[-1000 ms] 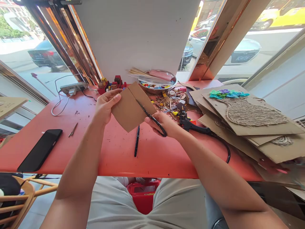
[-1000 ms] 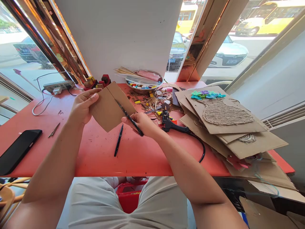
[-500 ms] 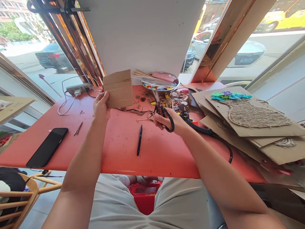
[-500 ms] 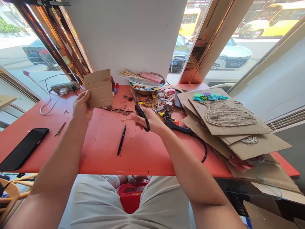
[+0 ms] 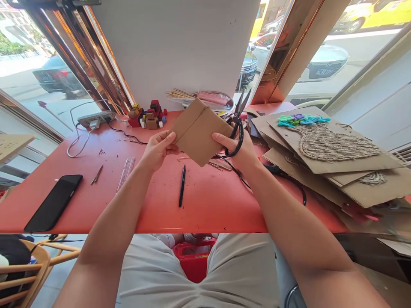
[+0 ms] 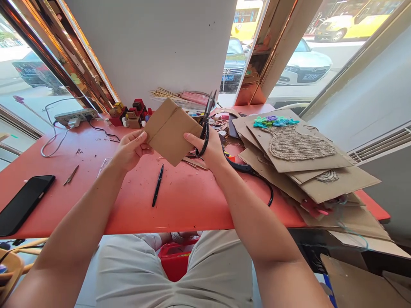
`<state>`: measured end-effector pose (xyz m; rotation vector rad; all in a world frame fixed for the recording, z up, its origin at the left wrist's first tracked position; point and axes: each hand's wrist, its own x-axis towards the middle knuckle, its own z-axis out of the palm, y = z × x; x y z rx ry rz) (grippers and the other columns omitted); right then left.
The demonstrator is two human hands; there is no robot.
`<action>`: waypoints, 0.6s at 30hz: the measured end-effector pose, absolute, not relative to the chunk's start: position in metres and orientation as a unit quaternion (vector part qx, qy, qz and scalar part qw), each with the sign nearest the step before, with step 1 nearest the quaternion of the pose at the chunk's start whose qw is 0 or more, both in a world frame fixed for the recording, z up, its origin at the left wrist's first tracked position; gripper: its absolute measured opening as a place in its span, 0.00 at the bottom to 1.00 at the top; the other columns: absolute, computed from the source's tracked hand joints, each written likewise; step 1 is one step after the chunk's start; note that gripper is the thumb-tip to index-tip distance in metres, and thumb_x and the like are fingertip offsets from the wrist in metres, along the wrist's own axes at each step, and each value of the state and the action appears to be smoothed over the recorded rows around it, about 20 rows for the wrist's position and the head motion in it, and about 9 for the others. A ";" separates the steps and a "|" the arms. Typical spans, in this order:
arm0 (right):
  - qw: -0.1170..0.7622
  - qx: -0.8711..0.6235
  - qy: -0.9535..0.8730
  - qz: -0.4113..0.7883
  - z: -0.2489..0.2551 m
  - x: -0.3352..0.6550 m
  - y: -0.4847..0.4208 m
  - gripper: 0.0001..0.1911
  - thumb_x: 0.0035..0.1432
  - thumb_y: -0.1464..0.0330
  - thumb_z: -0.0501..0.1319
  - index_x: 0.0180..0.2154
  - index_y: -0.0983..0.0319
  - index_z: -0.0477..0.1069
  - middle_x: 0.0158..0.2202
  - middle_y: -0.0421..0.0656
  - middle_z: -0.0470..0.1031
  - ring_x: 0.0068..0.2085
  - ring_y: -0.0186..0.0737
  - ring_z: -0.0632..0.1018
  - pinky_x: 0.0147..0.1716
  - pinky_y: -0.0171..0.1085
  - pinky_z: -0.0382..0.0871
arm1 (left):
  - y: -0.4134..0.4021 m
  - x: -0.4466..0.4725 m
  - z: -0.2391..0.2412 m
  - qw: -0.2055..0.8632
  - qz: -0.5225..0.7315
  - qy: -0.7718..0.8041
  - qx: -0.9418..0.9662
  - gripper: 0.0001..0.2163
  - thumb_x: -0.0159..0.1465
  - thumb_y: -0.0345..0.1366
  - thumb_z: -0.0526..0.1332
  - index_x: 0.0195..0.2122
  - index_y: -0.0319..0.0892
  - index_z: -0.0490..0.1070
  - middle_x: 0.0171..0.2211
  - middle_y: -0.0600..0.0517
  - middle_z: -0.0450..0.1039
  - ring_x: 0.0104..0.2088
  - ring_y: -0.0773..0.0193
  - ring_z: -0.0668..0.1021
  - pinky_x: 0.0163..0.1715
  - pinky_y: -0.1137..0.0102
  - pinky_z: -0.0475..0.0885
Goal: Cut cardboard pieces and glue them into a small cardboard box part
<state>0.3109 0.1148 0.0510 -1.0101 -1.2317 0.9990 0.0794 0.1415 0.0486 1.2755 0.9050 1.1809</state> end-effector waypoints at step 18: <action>0.282 -0.438 -0.683 0.512 0.052 0.284 0.092 0.41 0.51 0.26 0.57 0.29 0.58 0.66 0.19 0.37 0.69 0.20 0.33 0.71 0.19 0.33 0.59 | 0.151 0.081 0.047 0.555 0.637 0.379 0.377 0.14 0.49 0.26 0.77 0.31 0.43 0.74 0.26 0.58 0.81 0.23 0.70 0.82 0.22 0.81 0.78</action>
